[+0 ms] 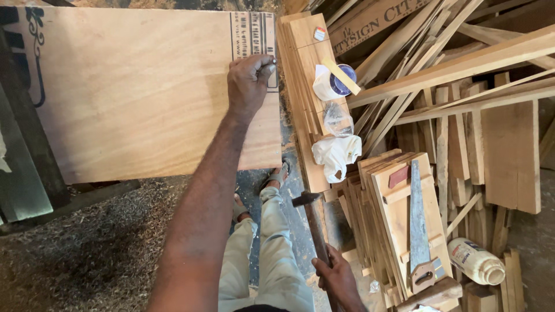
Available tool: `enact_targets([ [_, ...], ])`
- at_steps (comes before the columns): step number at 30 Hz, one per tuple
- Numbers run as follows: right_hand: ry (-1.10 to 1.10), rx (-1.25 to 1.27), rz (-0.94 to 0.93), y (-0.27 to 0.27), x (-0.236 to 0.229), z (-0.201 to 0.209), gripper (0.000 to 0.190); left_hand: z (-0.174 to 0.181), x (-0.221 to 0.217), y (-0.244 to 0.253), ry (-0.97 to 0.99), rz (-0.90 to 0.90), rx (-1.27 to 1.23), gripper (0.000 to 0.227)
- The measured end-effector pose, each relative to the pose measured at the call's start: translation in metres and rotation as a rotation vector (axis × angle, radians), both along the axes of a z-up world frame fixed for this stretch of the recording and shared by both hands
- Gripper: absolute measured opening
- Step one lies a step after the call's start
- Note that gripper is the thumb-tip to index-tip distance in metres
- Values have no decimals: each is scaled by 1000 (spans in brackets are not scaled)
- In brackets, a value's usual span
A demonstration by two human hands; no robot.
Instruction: The person assembles a wooden box by hammering nails into a plywood panel and attaching a thin wooden strip to its edge. The person uses a hammer and nails to secure the components together.
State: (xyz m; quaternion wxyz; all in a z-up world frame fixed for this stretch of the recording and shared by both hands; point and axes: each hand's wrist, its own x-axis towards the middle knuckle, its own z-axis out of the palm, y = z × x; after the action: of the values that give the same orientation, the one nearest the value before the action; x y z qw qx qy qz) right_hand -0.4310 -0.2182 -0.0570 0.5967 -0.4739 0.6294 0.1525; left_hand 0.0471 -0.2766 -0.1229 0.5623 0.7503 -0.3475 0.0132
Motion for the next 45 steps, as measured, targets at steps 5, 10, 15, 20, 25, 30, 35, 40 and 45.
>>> enact_targets([
  [5, 11, 10, -3, 3, 2, -1, 68, 3, 3, 0, 3, -13, 6, 11],
  [10, 1, -60, 50, -7, 18, 10, 64, 5, 4, 0, -11, -5, 16, 11],
  [15, 37, -288, 256, -31, 53, 30, 66, 7, 1, -1, -58, -8, 24, 11],
  [20, -310, -657, 350, -70, 113, 65, 62, 8, 3, 2, -83, -27, 53, 9],
  [25, -206, -878, 513, -109, 190, 79, 56, 16, 1, -1, -15, -35, 63, 11],
  [30, -131, -932, 521, -122, 234, 83, 62, 8, 4, 3, -63, -23, 65, 10],
  [35, 54, -839, 690, -128, 274, 93, 64, 7, 1, 2, -55, -4, 73, 16],
  [40, -181, -1009, 607, -133, 266, 102, 61, 5, 6, -2, -58, -4, 67, 16],
  [45, -168, -1158, 623, -122, 262, 89, 58, -3, -1, 2, -68, -9, 70, 15],
])
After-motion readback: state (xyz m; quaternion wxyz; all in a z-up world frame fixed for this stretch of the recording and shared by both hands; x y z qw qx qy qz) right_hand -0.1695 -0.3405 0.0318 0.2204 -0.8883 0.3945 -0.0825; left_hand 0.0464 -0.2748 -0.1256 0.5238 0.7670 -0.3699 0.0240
